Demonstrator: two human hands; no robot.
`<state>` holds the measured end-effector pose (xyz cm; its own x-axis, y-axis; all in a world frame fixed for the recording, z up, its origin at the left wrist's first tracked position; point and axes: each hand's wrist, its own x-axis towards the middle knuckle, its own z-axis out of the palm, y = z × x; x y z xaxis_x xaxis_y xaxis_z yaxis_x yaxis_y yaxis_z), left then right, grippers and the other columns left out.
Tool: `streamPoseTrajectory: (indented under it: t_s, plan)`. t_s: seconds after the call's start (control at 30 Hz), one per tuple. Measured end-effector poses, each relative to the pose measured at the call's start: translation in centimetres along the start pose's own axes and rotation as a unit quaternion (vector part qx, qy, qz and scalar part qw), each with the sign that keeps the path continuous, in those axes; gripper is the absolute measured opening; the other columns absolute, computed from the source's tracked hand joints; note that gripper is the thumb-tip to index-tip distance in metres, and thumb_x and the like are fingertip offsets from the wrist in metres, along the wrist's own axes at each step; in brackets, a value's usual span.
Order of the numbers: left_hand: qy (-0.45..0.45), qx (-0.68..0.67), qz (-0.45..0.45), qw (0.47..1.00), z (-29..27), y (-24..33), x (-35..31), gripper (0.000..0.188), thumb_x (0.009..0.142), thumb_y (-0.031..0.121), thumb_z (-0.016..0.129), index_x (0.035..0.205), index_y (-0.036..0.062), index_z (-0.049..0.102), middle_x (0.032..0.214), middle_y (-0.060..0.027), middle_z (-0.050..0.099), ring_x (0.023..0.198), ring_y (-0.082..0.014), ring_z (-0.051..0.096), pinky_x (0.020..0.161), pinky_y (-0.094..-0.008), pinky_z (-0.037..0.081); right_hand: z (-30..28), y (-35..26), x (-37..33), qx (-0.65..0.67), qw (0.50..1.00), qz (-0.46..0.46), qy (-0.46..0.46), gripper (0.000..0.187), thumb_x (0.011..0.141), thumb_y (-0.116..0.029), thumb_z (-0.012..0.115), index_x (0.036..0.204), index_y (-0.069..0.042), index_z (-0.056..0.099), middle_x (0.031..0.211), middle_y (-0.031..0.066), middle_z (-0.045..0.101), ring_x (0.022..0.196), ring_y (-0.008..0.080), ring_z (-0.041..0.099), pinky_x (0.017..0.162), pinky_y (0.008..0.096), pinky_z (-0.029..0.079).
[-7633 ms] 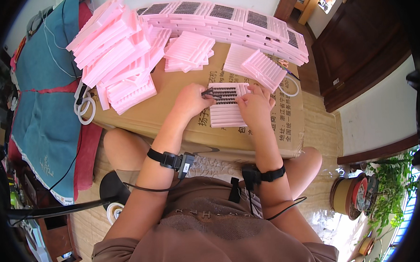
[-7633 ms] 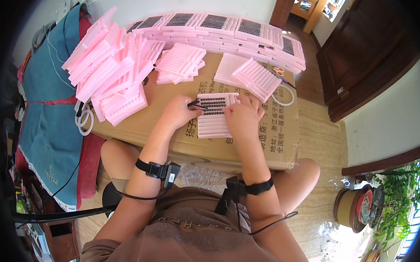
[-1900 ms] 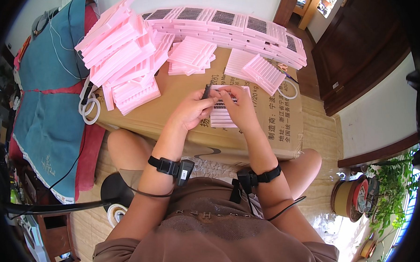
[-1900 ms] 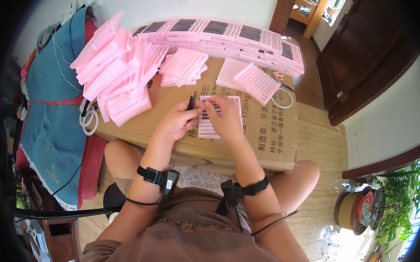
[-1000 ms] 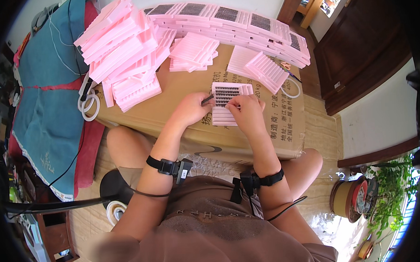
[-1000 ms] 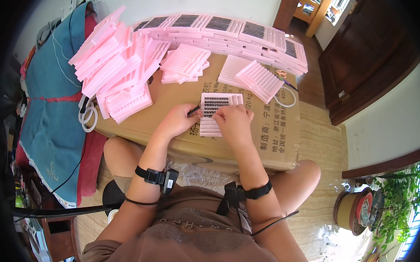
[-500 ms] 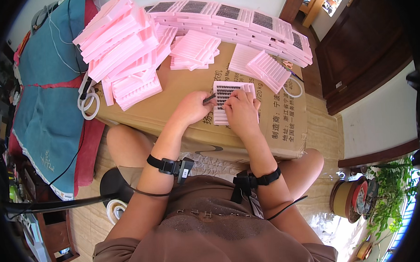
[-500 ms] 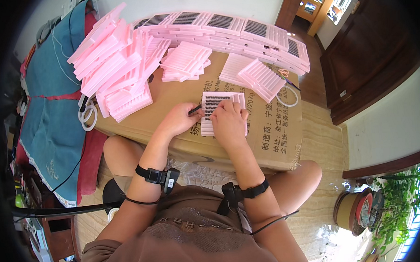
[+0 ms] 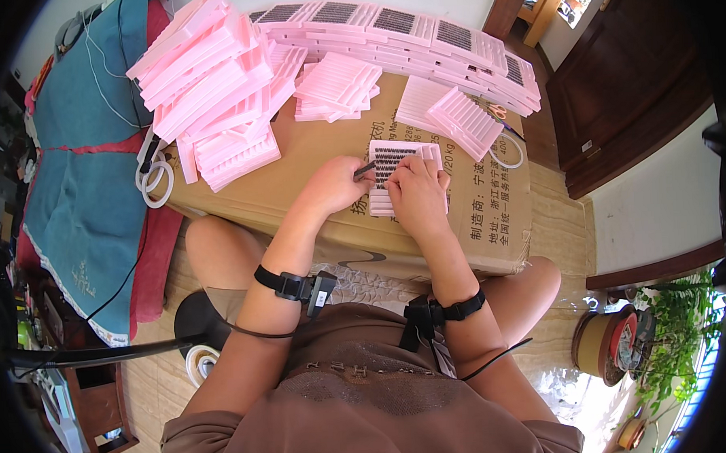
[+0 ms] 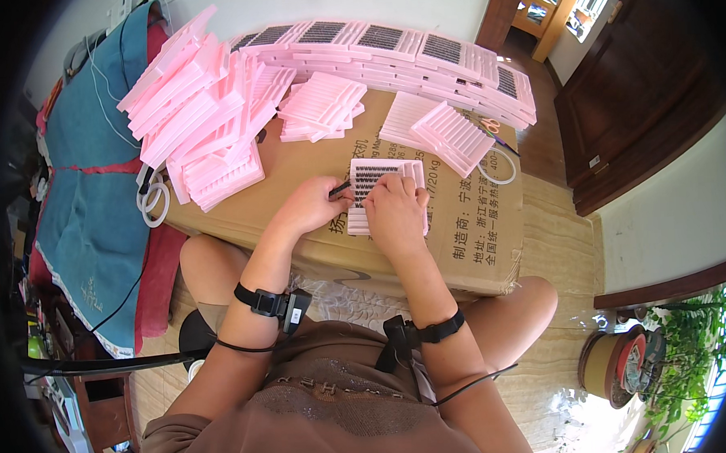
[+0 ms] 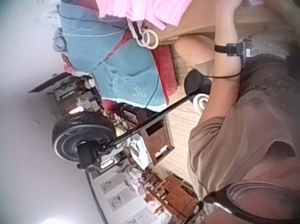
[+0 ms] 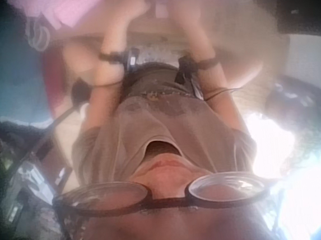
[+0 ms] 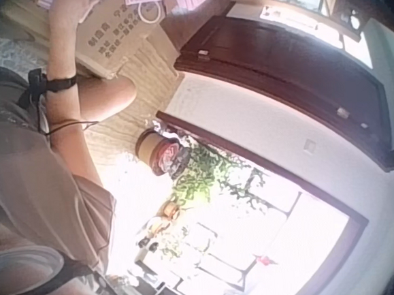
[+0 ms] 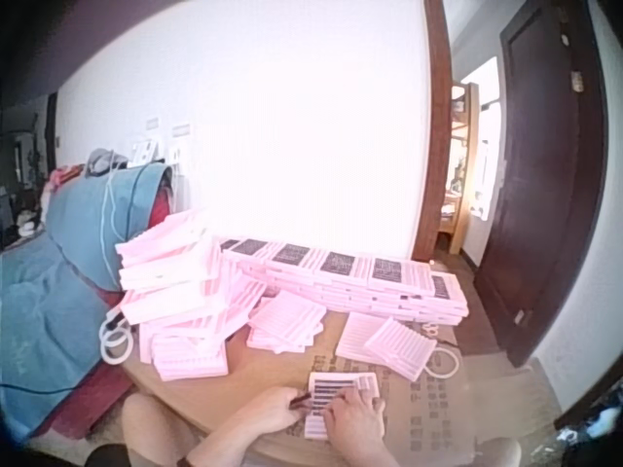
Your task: The person sits on the floor and assembles pink plastic trays by inserting black strips into the slots. They handle each tray individually, aligning and pressing the strips into place, then stacking the completed units.
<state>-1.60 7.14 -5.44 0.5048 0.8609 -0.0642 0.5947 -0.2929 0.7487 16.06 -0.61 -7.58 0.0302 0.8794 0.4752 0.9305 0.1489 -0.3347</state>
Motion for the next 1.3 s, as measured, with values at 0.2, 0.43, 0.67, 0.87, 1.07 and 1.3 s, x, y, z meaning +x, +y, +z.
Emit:
streamPoseTrajectory:
  t_s: [0.2,0.43,0.67,0.87,1.07,1.3]
  plan:
    - [0.029,0.072,0.036,0.996,0.1,1.2,0.0,0.021,0.082,0.020,0.077,0.089,0.0011,0.073,0.084,-0.0213,0.070,0.078,-0.0345,0.069,0.072,-0.0435,0.053,0.0,-0.1,0.0,-0.002,1.000,0.002,0.003,0.008,0.085,-0.021,0.075,0.086,-0.013,0.072,0.106,-0.0006,0.061,0.110,0.0243,0.054,0.095,0.0477,0.036]
    - [0.049,0.108,0.066,0.991,0.1,1.7,0.2,0.022,0.077,0.021,0.080,0.086,0.0019,0.074,0.084,-0.0218,0.070,0.080,-0.0384,0.070,0.074,-0.0469,0.054,-2.4,0.3,0.2,0.032,0.997,0.032,-0.059,0.013,0.084,-0.024,0.078,0.088,-0.011,0.079,0.114,0.0023,0.063,0.116,0.0280,0.052,0.101,0.0507,0.033]
    - [0.046,0.079,0.053,0.994,0.3,1.3,0.5,0.022,0.076,0.023,0.081,0.085,0.0032,0.075,0.081,-0.0204,0.071,0.078,-0.0368,0.070,0.072,-0.0455,0.054,-4.9,3.1,-0.1,0.029,0.993,0.075,-0.082,0.016,0.081,-0.029,0.080,0.084,-0.013,0.081,0.124,0.0041,0.063,0.120,0.0313,0.049,0.103,0.0540,0.029]
    - [0.048,0.109,0.066,0.991,0.2,1.1,0.6,0.023,0.076,0.024,0.082,0.084,0.0030,0.075,0.081,-0.0206,0.071,0.077,-0.0362,0.070,0.071,-0.0453,0.054,-4.3,3.6,0.0,0.022,0.994,0.075,-0.080,0.015,0.081,-0.029,0.079,0.085,-0.015,0.081,0.124,0.0036,0.062,0.120,0.0306,0.049,0.103,0.0531,0.029]
    - [0.047,0.106,0.066,0.991,0.2,1.1,0.6,0.023,0.076,0.024,0.081,0.084,0.0030,0.075,0.081,-0.0206,0.071,0.077,-0.0362,0.070,0.071,-0.0449,0.054,-5.0,3.3,0.0,0.072,0.991,0.055,-0.100,0.010,0.081,-0.024,0.079,0.082,-0.015,0.079,0.124,0.0031,0.062,0.121,0.0296,0.049,0.104,0.0510,0.028]
    - [0.045,0.105,0.064,0.991,0.1,1.1,0.6,0.023,0.077,0.024,0.081,0.085,0.0031,0.075,0.080,-0.0205,0.071,0.076,-0.0359,0.070,0.071,-0.0450,0.054,-4.7,3.3,0.5,0.084,0.992,0.030,-0.092,0.011,0.080,-0.024,0.079,0.082,-0.013,0.078,0.126,0.0040,0.063,0.124,0.0294,0.049,0.104,0.0498,0.028]
